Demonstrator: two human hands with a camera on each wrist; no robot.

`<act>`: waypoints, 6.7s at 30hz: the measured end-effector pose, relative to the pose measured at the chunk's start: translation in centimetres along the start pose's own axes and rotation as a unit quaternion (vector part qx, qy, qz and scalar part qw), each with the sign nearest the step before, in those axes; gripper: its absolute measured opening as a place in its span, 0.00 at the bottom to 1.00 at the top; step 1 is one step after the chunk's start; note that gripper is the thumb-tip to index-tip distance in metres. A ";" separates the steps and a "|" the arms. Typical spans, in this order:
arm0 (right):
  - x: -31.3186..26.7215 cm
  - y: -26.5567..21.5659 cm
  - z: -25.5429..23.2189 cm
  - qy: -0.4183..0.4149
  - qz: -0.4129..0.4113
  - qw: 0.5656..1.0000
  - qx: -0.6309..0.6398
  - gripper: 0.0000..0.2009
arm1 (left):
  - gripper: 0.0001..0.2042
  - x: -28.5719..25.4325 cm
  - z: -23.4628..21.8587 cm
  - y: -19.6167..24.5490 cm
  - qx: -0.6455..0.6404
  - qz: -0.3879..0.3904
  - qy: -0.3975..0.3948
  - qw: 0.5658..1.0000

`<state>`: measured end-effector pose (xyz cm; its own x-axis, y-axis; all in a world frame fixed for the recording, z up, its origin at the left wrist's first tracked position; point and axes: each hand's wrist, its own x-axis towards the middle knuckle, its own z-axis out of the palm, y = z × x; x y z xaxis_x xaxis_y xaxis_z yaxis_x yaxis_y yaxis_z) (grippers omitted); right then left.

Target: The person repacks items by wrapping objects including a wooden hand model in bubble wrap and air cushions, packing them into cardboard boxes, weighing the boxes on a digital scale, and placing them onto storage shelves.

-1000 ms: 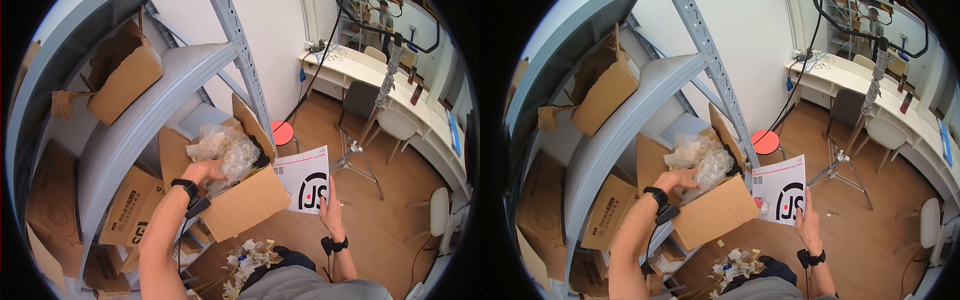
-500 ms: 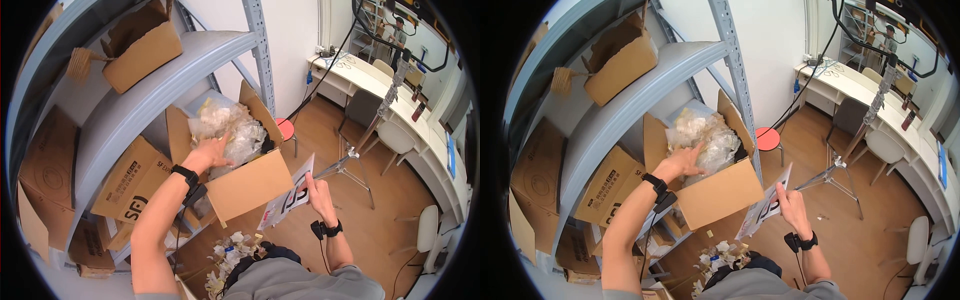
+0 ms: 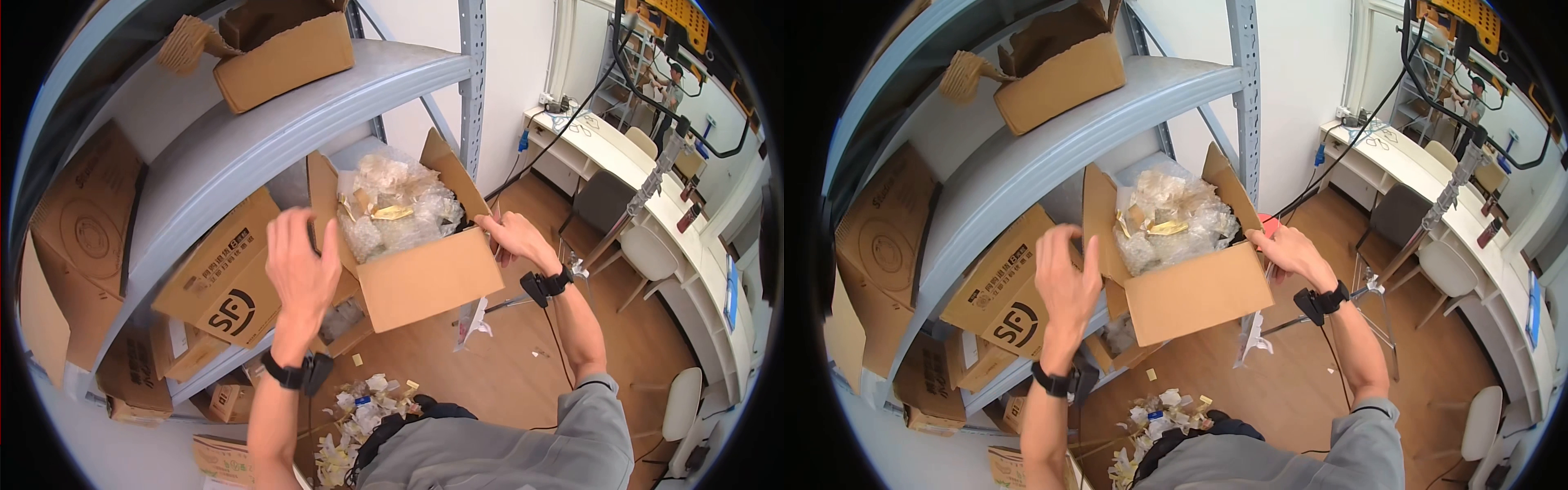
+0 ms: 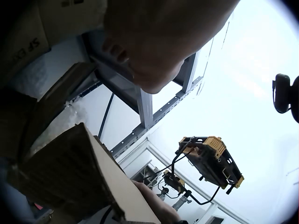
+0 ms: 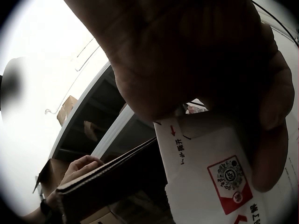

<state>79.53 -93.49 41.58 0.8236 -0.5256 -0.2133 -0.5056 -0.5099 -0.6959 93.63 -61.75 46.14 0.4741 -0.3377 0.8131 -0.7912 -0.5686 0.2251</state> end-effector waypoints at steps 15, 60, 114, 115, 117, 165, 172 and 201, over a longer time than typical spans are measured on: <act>-2.3 11.0 6.8 0.075 -0.192 0.970 -0.126 0.21 | 0.30 -14.2 7.8 1.8 -0.104 -0.192 -0.087 0.972; -2.1 33.0 50.5 -0.239 -0.218 0.891 -0.319 0.23 | 0.27 -74.1 9.0 -4.9 -0.313 -0.898 -0.004 0.309; -21.1 1.9 29.9 -0.124 -0.358 0.925 -0.026 0.28 | 0.12 -51.6 -19.1 -3.4 -0.523 -0.702 0.140 0.463; -21.0 1.1 30.1 -0.017 -0.484 0.862 -0.150 0.27 | 0.12 -50.8 -19.7 -3.1 -0.506 -0.699 0.163 0.478; -22.6 -1.0 31.6 -0.110 -0.494 0.860 -0.070 0.26 | 0.11 -50.3 -20.3 -2.4 -0.485 -0.697 0.187 0.494; -26.3 -1.1 42.3 -0.480 -0.152 0.726 0.469 0.10 | 0.13 -47.0 -22.4 -1.8 -0.325 -0.725 0.342 0.502; -21.4 0.1 37.8 -0.365 -0.032 0.735 0.570 0.12 | 0.14 -50.9 -29.3 -4.7 -0.242 -0.642 0.497 0.532; -16.8 6.1 54.6 -0.538 -0.049 0.842 0.014 0.47 | 0.22 -55.3 -34.8 8.2 -0.189 -0.625 0.572 0.496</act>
<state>76.66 -50.55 3.49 0.6253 0.4461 -0.6403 -0.4277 -0.4903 -0.7593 47.51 -21.63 21.71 0.3270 0.8716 -0.3653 -0.2735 0.4572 0.8462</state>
